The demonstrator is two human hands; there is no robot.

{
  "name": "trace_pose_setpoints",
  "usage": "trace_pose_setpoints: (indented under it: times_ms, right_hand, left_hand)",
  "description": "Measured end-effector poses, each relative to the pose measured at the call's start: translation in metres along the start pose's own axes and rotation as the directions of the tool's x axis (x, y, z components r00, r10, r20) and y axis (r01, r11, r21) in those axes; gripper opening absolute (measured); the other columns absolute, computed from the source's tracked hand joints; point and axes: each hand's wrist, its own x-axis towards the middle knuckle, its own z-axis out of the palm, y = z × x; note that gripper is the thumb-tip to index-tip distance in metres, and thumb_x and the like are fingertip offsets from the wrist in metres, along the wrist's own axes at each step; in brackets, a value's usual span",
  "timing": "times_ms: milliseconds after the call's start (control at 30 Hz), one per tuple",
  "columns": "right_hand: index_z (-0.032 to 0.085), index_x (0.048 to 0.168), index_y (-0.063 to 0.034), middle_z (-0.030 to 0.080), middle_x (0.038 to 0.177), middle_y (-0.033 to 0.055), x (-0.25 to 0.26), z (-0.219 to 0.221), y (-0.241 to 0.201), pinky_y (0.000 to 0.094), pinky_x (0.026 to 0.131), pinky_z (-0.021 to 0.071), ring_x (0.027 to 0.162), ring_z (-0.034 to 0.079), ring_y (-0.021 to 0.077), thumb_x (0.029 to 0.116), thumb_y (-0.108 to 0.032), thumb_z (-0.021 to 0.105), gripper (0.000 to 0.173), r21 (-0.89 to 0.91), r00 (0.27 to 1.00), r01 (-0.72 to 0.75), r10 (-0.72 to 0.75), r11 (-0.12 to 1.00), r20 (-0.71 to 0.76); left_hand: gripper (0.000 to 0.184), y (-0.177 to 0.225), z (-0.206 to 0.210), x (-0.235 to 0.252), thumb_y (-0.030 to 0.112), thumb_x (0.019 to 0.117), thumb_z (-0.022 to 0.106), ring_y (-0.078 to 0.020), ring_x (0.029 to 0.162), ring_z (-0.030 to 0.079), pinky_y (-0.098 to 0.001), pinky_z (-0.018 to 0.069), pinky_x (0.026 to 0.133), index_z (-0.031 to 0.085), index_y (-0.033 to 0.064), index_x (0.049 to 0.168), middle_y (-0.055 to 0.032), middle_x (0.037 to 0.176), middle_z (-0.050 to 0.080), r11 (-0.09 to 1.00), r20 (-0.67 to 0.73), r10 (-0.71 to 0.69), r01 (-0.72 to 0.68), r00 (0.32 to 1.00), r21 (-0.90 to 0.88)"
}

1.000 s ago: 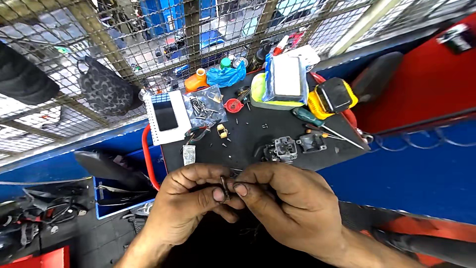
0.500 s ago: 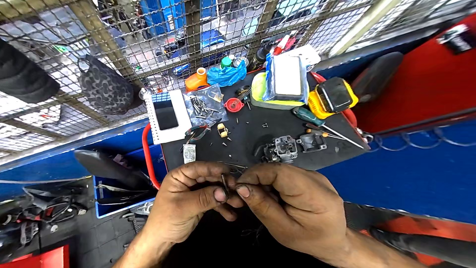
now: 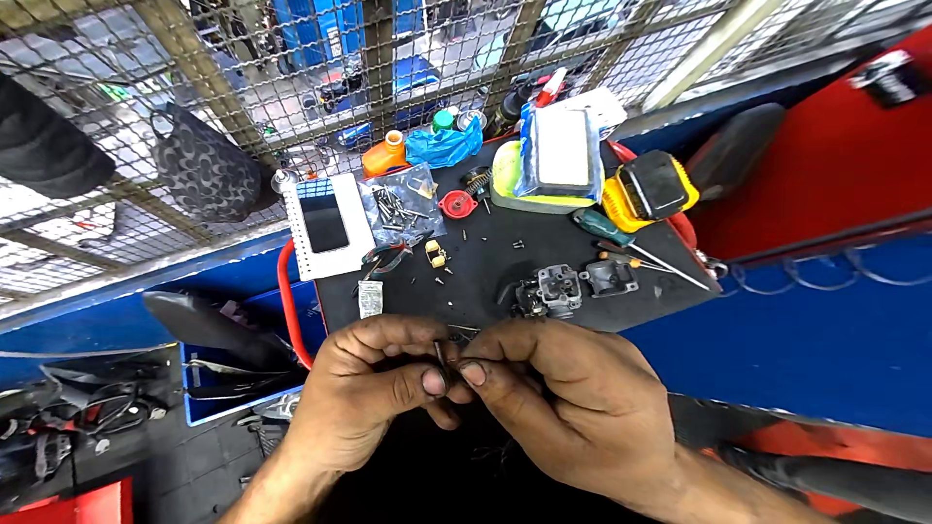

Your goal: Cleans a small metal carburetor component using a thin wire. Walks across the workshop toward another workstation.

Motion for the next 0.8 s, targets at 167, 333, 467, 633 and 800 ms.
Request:
trace_pose_setpoints:
  times_ms: [167, 333, 467, 633, 800]
  right_hand:
    - [0.069, 0.096, -0.0063, 0.067, 0.081, -0.0049, 0.001, 0.000, 0.000, 0.0136, 0.062, 0.0536, 0.070, 0.061, -0.0011, 0.0989, -0.012, 0.064, 0.007, 0.000, 1.000, 0.001, -0.001, 1.000, 0.013]
    - [0.068, 0.096, -0.0064, 0.067, 0.080, -0.0058, 0.002, 0.000, 0.000, 0.0135, 0.062, 0.0540, 0.070, 0.061, -0.0015, 0.1001, -0.012, 0.064, 0.009, 0.020, 0.999, -0.013, 0.012, 1.000, 0.040]
    - [0.068, 0.096, -0.0065, 0.067, 0.080, -0.0069, 0.002, 0.000, 0.001, 0.0141, 0.062, 0.0561, 0.070, 0.063, -0.0015, 0.1004, -0.012, 0.064, 0.008, 0.076, 0.996, -0.057, 0.051, 0.996, 0.068]
    - [0.068, 0.096, -0.0077, 0.067, 0.078, -0.0073, 0.003, 0.001, 0.005, 0.0147, 0.059, 0.0559, 0.066, 0.062, -0.0007, 0.0998, -0.012, 0.065, 0.006, 0.140, 0.991, -0.127, 0.118, 0.982, 0.069]
    - [0.069, 0.097, -0.0095, 0.065, 0.077, -0.0090, 0.001, 0.001, 0.011, 0.0137, 0.056, 0.0527, 0.064, 0.059, -0.0020, 0.0988, -0.012, 0.064, 0.005, 0.052, 0.987, -0.150, 0.147, 0.987, 0.061]
  left_hand:
    - [0.026, 0.000, 0.000, 0.000, -0.002, 0.0934, 0.070, -0.0213, 0.081, 0.074, -0.0340, 0.0645, 0.070, 0.070, 0.0005, 0.120, -0.0177, 0.101, 0.072, 0.996, -0.010, 0.017, -0.016, 1.000, 0.091]
    - [0.025, 0.001, 0.003, 0.000, -0.001, 0.0925, 0.072, -0.0196, 0.076, 0.073, -0.0327, 0.0643, 0.068, 0.070, -0.0003, 0.118, -0.0165, 0.096, 0.072, 0.973, -0.038, 0.047, -0.037, 0.998, 0.226]
    - [0.024, 0.001, 0.004, 0.000, -0.003, 0.0916, 0.072, -0.0201, 0.075, 0.072, -0.0330, 0.0646, 0.067, 0.070, -0.0021, 0.115, -0.0170, 0.094, 0.072, 0.951, -0.062, 0.059, -0.037, 0.996, 0.307]
    - [0.023, 0.001, 0.003, 0.001, -0.001, 0.0931, 0.071, -0.0211, 0.079, 0.074, -0.0348, 0.0654, 0.071, 0.070, -0.0013, 0.116, -0.0163, 0.096, 0.072, 0.947, -0.050, 0.069, -0.050, 0.996, 0.316]
    - [0.023, -0.001, 0.001, 0.002, -0.001, 0.0931, 0.072, -0.0216, 0.081, 0.073, -0.0359, 0.0653, 0.072, 0.071, 0.0001, 0.116, -0.0162, 0.099, 0.072, 0.941, -0.069, 0.108, -0.080, 0.992, 0.329]
